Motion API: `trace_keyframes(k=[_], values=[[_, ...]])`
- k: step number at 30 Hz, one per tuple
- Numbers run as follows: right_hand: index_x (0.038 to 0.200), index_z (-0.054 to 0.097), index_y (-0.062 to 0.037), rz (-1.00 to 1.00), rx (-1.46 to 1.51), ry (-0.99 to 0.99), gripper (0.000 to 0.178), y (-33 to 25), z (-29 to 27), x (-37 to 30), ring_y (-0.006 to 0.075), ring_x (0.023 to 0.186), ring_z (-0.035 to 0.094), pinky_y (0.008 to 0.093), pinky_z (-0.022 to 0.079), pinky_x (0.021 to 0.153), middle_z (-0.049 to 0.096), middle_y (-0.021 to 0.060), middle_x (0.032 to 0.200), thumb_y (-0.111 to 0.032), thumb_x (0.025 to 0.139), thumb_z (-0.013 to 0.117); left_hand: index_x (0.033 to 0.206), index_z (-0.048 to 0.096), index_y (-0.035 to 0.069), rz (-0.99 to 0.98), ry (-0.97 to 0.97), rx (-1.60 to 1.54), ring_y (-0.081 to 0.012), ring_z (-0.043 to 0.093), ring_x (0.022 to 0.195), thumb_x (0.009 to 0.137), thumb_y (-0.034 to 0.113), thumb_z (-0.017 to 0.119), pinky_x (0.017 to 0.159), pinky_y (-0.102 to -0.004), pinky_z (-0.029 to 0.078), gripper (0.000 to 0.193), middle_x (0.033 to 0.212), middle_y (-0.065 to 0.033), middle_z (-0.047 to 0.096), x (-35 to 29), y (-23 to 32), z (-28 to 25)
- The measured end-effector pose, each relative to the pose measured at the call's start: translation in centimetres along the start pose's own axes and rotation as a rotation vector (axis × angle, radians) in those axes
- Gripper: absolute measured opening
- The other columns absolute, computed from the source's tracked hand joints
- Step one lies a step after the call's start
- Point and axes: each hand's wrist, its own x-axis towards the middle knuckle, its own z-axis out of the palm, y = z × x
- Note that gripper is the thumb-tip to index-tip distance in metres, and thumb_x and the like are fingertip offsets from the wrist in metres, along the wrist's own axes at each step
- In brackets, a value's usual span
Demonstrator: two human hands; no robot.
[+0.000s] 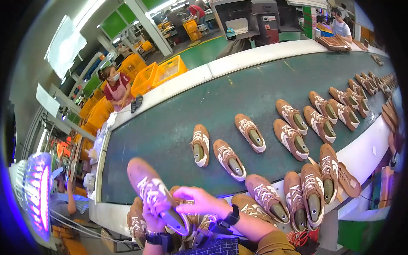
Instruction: Inspecting and sorting shoes on a conveyor belt, applying markings with a pen.
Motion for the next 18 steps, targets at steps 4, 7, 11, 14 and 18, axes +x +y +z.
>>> trace_keyframes(k=[4,7,11,14,18], values=[[0.125,0.037,0.0069,0.190,-0.366,0.569,0.081,6.2,-4.2,7.7,0.0321,0.111,0.052,0.0389,0.042,0.092,0.051,0.0236,0.119,-0.042,0.072,0.072,0.132,0.038,0.003,-0.099,-0.034,-0.490,-0.0330,0.052,0.112,0.092,0.049,0.038,0.096,-0.0478,0.042,0.061,0.125,-0.0186,0.050,-1.3,-3.2,-3.7],[0.133,0.022,0.0080,0.384,-0.643,0.712,0.095,10.4,-5.7,14.2,0.0382,0.118,0.042,0.0438,0.039,0.096,0.042,0.0269,0.125,-0.037,0.068,0.074,0.130,0.041,0.003,-0.319,0.252,-0.235,-0.0318,0.053,0.111,0.092,0.047,0.041,0.096,-0.0467,0.042,0.058,0.124,-0.0178,0.051,-1.6,-5.0,-4.2],[0.138,0.018,-0.0006,0.689,-0.816,0.885,0.092,13.8,-5.9,19.0,0.0422,0.117,0.038,0.0479,0.038,0.095,0.031,0.0259,0.133,-0.023,0.066,0.071,0.130,0.041,0.003,-0.397,0.367,-0.210,-0.0318,0.053,0.111,0.091,0.046,0.041,0.096,-0.0466,0.042,0.058,0.123,-0.0178,0.052,-0.7,-5.9,-3.7],[0.139,0.018,-0.0065,0.579,-0.866,1.004,0.092,16.3,-6.8,17.4,0.0424,0.113,0.041,0.0492,0.041,0.091,0.027,0.0228,0.133,-0.017,0.065,0.070,0.130,0.040,0.003,-0.378,0.373,-0.215,-0.0317,0.053,0.111,0.091,0.046,0.042,0.096,-0.0465,0.042,0.057,0.123,-0.0178,0.052,-0.9,-5.7,-4.1],[0.134,0.026,-0.0030,0.525,-0.654,0.958,0.090,17.7,-9.0,16.0,0.0420,0.109,0.045,0.0462,0.043,0.090,0.042,0.0214,0.120,-0.020,0.061,0.074,0.130,0.040,0.003,-0.329,0.350,-0.221,-0.0317,0.053,0.111,0.091,0.045,0.042,0.096,-0.0464,0.042,0.057,0.123,-0.0178,0.052,-2.1,-4.9,-4.1]])
